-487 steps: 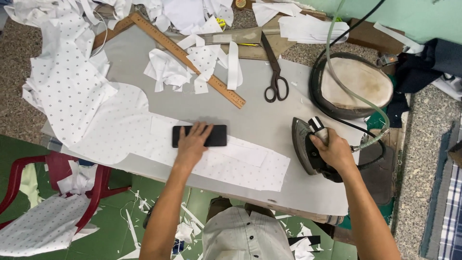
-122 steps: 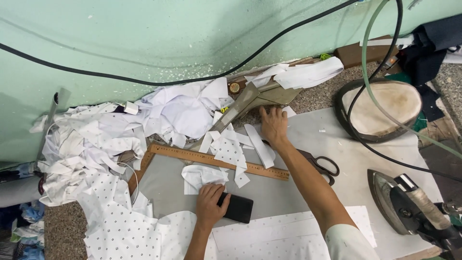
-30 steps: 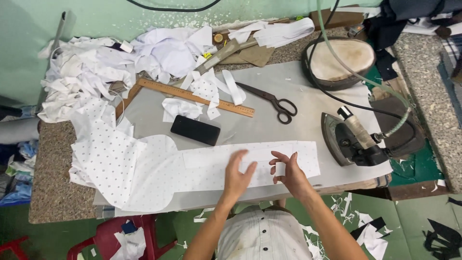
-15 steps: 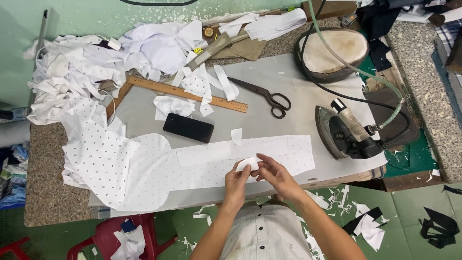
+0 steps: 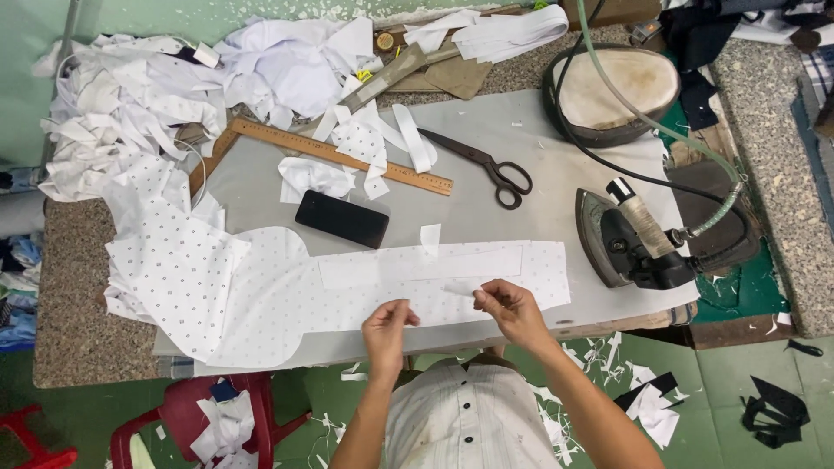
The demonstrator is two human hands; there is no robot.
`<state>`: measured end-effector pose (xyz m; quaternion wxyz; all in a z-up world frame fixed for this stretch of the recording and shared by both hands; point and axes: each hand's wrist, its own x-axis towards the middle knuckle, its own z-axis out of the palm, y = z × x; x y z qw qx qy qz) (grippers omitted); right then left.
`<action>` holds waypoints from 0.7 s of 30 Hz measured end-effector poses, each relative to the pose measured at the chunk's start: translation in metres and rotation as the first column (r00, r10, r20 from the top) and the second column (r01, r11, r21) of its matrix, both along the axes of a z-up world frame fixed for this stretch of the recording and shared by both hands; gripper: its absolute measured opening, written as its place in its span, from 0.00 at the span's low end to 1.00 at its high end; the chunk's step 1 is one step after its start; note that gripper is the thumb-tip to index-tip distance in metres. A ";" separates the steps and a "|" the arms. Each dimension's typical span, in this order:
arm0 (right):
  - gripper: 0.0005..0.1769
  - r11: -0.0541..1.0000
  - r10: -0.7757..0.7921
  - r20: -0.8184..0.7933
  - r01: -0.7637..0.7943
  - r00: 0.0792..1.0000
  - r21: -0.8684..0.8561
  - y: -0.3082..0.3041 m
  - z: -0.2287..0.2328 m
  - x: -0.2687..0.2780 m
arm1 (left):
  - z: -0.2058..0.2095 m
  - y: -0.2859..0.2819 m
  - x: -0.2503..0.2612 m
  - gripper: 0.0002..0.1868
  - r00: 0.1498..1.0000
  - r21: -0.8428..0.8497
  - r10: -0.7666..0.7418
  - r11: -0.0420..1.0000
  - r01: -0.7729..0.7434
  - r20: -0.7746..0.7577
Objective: The person irons a long strip of white patterned fabric on a work table using a steam iron and a black pressing block. After ironing, they use large scissors to cut the fabric strip along a marked line.
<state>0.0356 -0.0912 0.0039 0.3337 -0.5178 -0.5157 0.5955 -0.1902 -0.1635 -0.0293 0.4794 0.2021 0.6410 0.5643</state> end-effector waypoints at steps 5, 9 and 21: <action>0.05 0.836 0.218 0.663 -0.487 0.716 0.251 0.015 0.020 -0.004 | 0.053 -0.008 -0.017 0.28 0.589 -0.051 -0.248 0.942 0.331 -0.769; 0.05 0.574 0.288 0.811 -0.770 0.509 0.279 0.011 0.007 -0.032 | 0.052 -0.003 0.001 0.26 0.415 -0.243 -0.672 0.661 0.710 -0.613; 0.08 0.814 -0.010 0.836 -0.481 0.549 0.326 0.042 -0.035 -0.074 | -0.002 0.014 -0.123 0.49 0.819 -0.544 -0.344 0.838 0.047 -0.459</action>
